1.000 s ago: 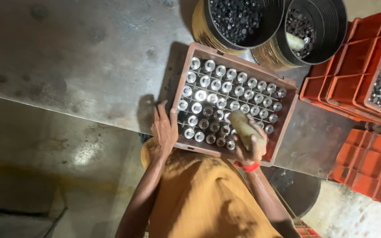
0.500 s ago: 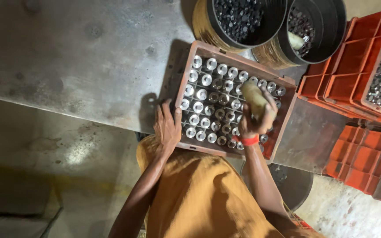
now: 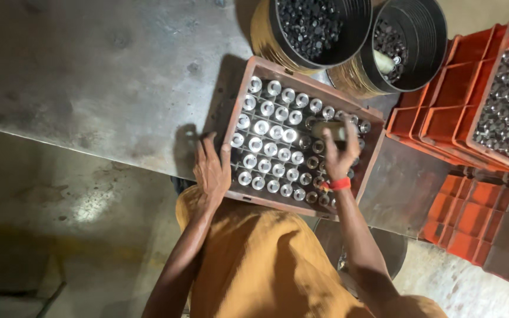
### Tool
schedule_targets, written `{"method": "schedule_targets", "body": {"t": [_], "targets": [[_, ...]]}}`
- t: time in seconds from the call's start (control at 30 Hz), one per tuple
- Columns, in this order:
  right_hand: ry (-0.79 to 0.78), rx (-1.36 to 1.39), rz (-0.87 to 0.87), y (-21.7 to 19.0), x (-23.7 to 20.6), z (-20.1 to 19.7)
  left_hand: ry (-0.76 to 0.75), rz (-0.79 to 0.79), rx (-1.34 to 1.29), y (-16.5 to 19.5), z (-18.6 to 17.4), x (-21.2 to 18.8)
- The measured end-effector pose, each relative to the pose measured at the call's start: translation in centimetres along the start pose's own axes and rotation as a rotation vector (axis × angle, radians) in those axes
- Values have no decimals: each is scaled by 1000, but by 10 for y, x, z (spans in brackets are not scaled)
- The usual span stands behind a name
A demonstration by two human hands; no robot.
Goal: The person places small aluminum candle cups one at a time into the cells of a grid tray on a metal workbench, occasionally using a white cylindrical tool to press the cups down into the tray. Buckets of dark cups and orange crates of cups sit nearby on the bench.
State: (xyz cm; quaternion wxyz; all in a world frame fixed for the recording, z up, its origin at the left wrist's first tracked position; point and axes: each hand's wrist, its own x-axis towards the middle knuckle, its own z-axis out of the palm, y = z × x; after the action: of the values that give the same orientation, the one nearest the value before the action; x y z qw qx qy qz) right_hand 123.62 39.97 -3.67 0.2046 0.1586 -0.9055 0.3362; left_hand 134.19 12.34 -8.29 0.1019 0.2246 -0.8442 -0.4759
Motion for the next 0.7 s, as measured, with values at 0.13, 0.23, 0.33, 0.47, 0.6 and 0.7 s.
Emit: {"method": "schedule_targets", "body": {"t": [0.13,0.23,0.33,0.47,0.6,0.7], "targets": [[218,136,50,2,-30,-15,3,-3,22,5,8,-4],[-3,-19,-107,8,-60,-22,11,2,-3,8,13,-6],[32,58,-106,16,-69,-24,-17,-28,15,10,17,-9],[158,153,-368,19,-53,-10,-15,17,43,12,21,-15],[-167,39,-225,10,-32,7,4,18,38,12,23,-19],[33,162,-276,3,-12,16,4,-10,67,11,22,-22]]}}
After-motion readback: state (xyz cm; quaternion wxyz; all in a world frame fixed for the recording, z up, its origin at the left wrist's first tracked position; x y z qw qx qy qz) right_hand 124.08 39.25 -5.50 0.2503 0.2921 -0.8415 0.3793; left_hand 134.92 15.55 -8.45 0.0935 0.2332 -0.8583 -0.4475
